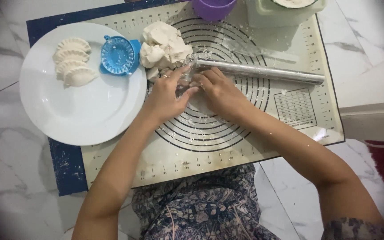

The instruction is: A person uses a manual plastic mold to shape and seal individual dumplings from dough on a floor mat.

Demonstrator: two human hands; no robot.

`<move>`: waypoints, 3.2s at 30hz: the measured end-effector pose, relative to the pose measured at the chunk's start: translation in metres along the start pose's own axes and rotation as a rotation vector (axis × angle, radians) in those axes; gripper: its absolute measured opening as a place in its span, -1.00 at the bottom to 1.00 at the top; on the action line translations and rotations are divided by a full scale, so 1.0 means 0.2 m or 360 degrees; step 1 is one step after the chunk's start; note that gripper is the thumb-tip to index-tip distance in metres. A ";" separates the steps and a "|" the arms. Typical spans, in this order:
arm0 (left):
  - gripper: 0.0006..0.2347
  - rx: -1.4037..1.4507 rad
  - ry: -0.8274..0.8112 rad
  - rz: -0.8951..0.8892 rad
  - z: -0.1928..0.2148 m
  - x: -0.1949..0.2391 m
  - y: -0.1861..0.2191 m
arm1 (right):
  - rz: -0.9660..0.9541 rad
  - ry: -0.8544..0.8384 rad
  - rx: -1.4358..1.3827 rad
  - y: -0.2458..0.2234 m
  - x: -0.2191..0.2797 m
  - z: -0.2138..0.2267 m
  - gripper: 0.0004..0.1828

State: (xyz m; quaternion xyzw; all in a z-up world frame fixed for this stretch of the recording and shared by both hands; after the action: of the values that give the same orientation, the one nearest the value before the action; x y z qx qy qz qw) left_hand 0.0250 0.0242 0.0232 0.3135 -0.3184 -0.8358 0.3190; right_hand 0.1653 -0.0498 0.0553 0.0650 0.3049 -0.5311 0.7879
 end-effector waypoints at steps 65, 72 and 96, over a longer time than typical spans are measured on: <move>-0.83 0.0022 -0.0017 -0.0121 -0.10 0.02 0.04 | -0.0359 -0.0122 -0.0361 0.05 0.15 0.10 -0.74; -0.88 0.0117 0.0059 -0.0056 -0.11 0.01 0.06 | -0.0529 0.0012 -0.0504 0.09 0.16 0.06 -0.81; -0.88 0.0311 0.0172 0.0234 -0.04 0.02 0.00 | -0.0625 -0.0127 -0.0688 0.11 0.02 0.16 -0.59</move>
State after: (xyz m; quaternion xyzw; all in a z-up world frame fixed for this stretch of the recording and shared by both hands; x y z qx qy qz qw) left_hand 0.0295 0.0192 0.0167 0.3636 -0.4027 -0.7570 0.3642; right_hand 0.1985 -0.0584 0.0740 -0.1856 0.3864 -0.5984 0.6769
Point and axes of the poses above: each hand's wrist, its own x-axis away from the middle knuckle, its own z-axis out of the back of the hand, y = z × x, the point moved 4 cm from there along -x, towards the middle knuckle, and after that the axes turned 10 degrees about y, right-handed, at the moved point
